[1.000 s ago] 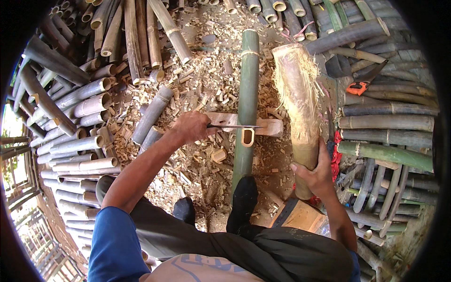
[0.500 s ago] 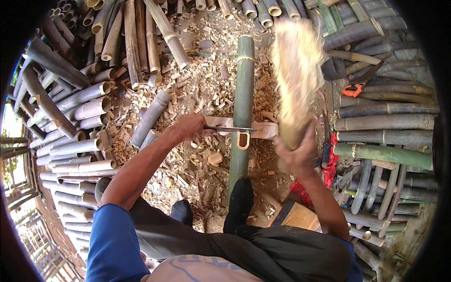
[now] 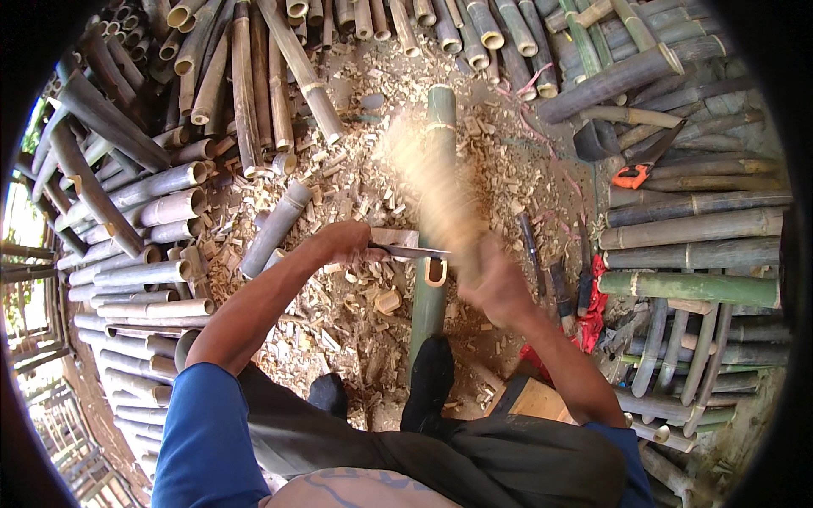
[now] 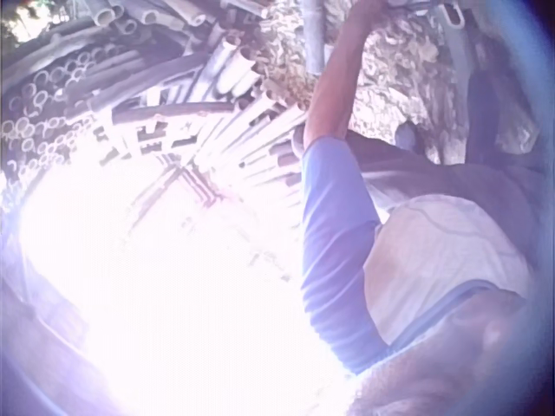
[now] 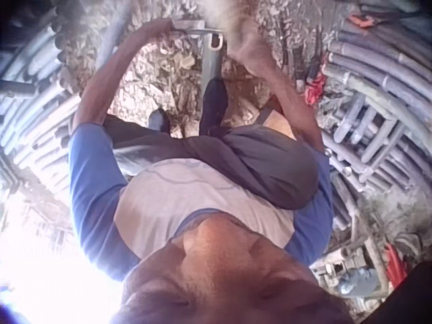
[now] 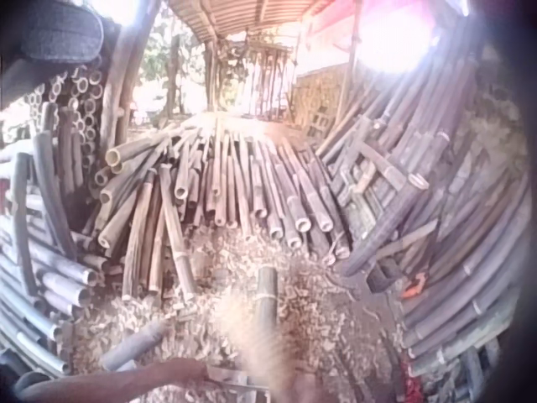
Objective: The person carves a hole into a bamboo stalk using a knife and a wooden mallet, clears out the wood shavings, and inserts bamboo pieces to check the fit.
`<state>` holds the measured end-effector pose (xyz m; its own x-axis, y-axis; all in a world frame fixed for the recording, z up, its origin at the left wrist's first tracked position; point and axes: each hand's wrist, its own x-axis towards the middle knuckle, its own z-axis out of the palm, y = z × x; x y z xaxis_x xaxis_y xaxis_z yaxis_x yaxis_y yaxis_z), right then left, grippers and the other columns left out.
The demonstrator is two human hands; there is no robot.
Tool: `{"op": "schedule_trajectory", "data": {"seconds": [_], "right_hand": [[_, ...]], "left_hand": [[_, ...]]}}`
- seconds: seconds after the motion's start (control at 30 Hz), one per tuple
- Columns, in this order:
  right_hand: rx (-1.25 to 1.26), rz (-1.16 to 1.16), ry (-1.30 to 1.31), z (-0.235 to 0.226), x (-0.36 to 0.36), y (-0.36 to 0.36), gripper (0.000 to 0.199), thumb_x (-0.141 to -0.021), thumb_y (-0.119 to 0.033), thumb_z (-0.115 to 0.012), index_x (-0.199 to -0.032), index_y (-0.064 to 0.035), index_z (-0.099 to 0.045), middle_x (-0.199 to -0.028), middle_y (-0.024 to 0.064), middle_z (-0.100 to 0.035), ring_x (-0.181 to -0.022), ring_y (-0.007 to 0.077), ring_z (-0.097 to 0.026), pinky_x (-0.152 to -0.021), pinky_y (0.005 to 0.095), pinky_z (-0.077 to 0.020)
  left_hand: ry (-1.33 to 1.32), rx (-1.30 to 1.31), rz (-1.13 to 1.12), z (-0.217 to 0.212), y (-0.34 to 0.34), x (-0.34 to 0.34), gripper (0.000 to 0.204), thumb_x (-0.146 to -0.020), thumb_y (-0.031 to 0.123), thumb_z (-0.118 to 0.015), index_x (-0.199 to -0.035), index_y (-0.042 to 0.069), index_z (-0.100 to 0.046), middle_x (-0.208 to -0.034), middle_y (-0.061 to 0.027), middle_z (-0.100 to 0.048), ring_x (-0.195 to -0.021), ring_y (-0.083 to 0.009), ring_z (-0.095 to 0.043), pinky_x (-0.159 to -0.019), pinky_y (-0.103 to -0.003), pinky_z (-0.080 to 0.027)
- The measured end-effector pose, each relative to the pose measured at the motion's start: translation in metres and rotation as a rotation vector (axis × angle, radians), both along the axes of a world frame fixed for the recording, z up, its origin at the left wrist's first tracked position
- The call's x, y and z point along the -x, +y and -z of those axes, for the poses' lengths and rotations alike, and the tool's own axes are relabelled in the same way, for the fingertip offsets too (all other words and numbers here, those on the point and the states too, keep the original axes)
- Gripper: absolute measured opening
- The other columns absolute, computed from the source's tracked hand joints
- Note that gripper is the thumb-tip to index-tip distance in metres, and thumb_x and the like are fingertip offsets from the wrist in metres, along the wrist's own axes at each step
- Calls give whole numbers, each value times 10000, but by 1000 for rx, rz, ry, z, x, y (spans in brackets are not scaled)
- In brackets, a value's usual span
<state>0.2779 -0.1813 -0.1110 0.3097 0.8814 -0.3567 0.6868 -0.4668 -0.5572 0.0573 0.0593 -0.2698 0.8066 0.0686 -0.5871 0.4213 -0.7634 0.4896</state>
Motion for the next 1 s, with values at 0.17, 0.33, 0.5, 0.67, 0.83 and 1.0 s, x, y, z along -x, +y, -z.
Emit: {"op": "schedule_trajectory", "data": {"seconds": [0.17,0.33,0.5,0.67,0.83,1.0], "right_hand": [[190,-139,109,-36,-27,4,756,-795,-232,-804,-1394,59,-445,-1210,270,-674,-1061,359,-703,-945,425,-548],[-92,204,158,-33,10,-2,805,-772,-249,-809,-1418,46,-431,-1222,266,-673,-1087,345,-698,-969,418,-542],[247,-177,210,4,4,-22,819,-780,-292,-799,-1430,34,-423,-1267,276,-657,-1126,394,-682,-980,461,-545],[-162,211,458,-9,-35,-44,748,-771,-283,-790,-1393,-22,-467,-1230,216,-666,-983,324,-710,-824,426,-606],[-228,675,844,0,-49,-84,615,-790,-258,-772,-1309,-43,-521,-1051,135,-676,-822,215,-700,-697,362,-608],[-76,790,783,8,-51,-94,552,-805,-238,-788,-1267,-47,-556,-990,90,-681,-786,195,-690,-676,349,-594]], "left_hand": [[83,357,-190,-5,-4,3,427,-999,512,-643,-1204,153,-750,-674,-53,-718,-624,-162,-708,-600,-349,-539],[60,417,-178,-5,-4,-1,434,-1007,497,-637,-1224,135,-736,-728,-51,-736,-645,-146,-706,-612,-360,-550],[396,624,-275,-19,10,-17,321,-991,382,-699,-1183,129,-749,-860,-47,-758,-663,-134,-651,-536,-284,-494],[261,284,-101,-17,2,0,317,-979,414,-698,-1060,116,-771,-780,-29,-711,-621,-100,-579,-487,-270,-446],[-129,-580,108,-100,-28,-19,173,-1053,267,-568,-984,147,-672,-684,-15,-512,-595,-137,-500,-481,-304,-446],[-412,-426,-191,-87,-68,42,221,-923,275,-714,-1046,125,-609,-784,-79,-629,-674,-245,-641,-611,-415,-547]]}}
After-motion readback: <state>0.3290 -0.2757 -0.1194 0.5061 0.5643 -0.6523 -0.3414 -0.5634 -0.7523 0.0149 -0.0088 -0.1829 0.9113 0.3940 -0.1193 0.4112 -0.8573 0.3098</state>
